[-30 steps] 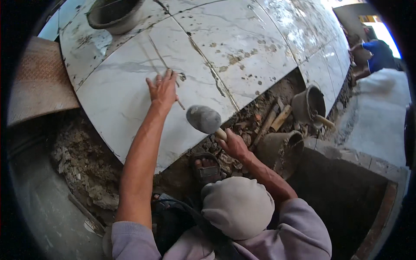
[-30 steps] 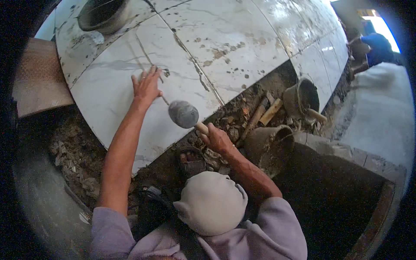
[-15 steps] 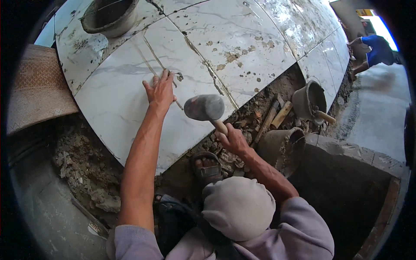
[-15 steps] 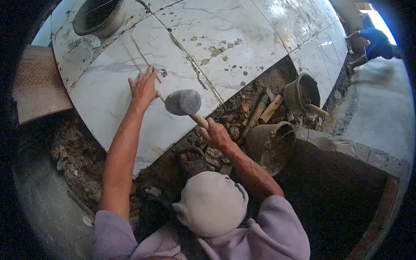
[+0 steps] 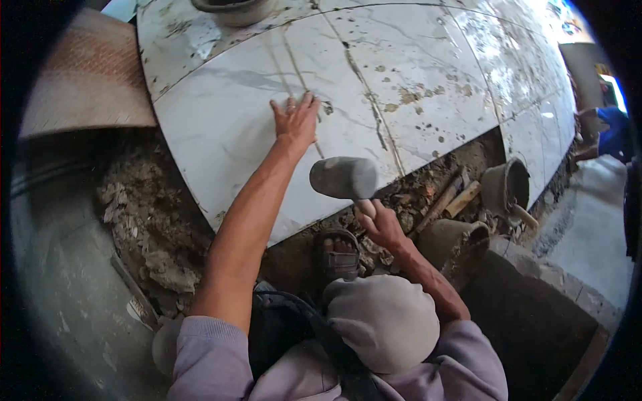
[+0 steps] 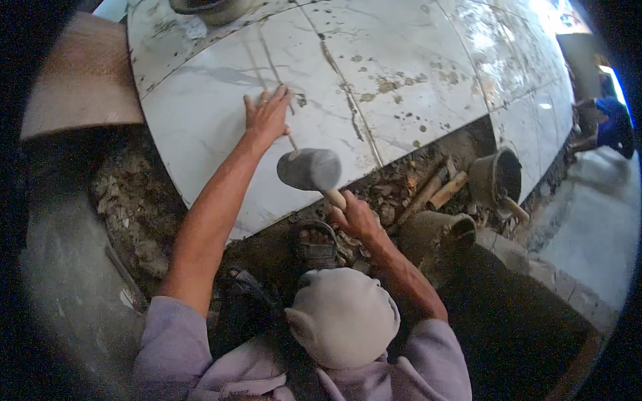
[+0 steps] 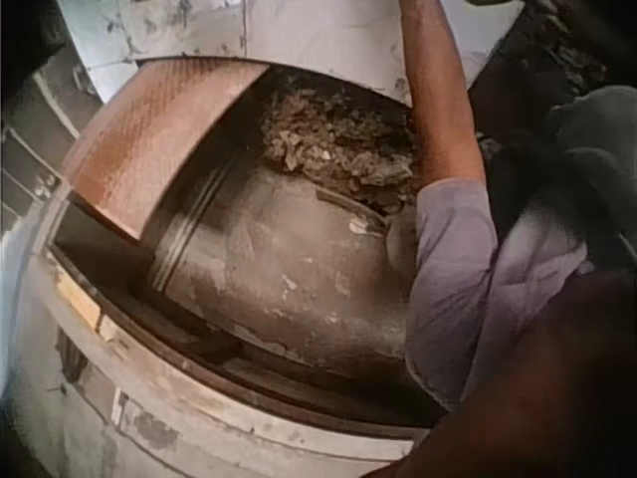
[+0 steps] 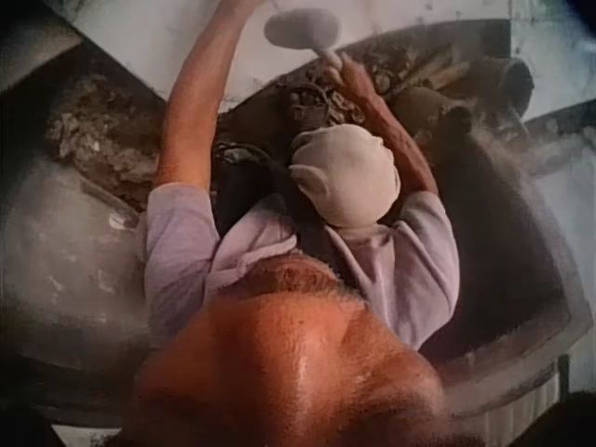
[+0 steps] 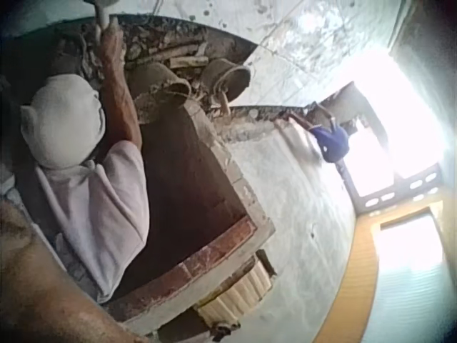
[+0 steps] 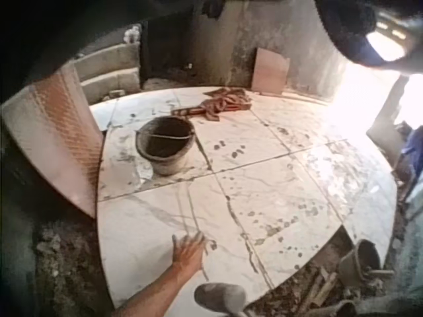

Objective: The person installs a floor tile by tapping it with a rubber mallet, then scrapes and applies mortar along the edges using a trowel.

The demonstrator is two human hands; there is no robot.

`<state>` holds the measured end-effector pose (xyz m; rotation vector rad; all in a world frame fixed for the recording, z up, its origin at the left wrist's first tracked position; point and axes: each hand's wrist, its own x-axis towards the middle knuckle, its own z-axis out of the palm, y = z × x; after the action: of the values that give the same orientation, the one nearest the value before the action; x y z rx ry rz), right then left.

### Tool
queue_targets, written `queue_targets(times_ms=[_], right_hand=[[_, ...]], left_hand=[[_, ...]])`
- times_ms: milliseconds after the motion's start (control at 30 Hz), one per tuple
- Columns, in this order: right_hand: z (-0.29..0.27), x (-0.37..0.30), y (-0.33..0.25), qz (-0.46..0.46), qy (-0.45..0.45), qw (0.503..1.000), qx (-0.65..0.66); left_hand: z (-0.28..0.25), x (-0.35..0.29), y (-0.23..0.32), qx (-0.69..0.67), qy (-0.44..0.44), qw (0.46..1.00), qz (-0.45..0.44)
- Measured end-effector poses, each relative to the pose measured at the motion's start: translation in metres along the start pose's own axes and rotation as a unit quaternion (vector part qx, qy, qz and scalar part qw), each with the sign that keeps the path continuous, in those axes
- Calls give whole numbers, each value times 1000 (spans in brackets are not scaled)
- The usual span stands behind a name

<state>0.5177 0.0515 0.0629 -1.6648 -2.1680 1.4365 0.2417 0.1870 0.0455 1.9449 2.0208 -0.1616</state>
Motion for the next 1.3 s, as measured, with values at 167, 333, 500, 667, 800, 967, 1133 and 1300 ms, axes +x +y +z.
queue_targets(times_ms=[167, 333, 500, 667, 800, 967, 1133, 1300], right_hand=[[0, 2, 8, 19, -23, 997, -70], [-12, 1, -18, -25, 32, 998, 56], [-31, 17, -12, 30, 63, 997, -22], [-91, 10, -106, -73, 271, 956, 89], [-125, 24, -153, -327, 309, 827, 338], [-106, 30, -112, -328, 248, 902, 131], [-81, 39, -100, -355, 264, 893, 80], [-90, 55, -92, -307, 271, 912, 39]], left_hand=[[-11, 2, 5, -9, -17, 1000, 10], [-5, -4, 0, -12, -11, 1000, 11], [-6, -4, 2, -20, -15, 1000, 1], [-4, -2, 1, -22, -2, 1000, -1], [-6, -1, 1, -29, -5, 1000, 3], [-8, 1, 1, -25, -12, 1000, -4], [-6, -2, 2, -21, -24, 999, -2], [-5, -1, 0, -30, 0, 1000, -1]])
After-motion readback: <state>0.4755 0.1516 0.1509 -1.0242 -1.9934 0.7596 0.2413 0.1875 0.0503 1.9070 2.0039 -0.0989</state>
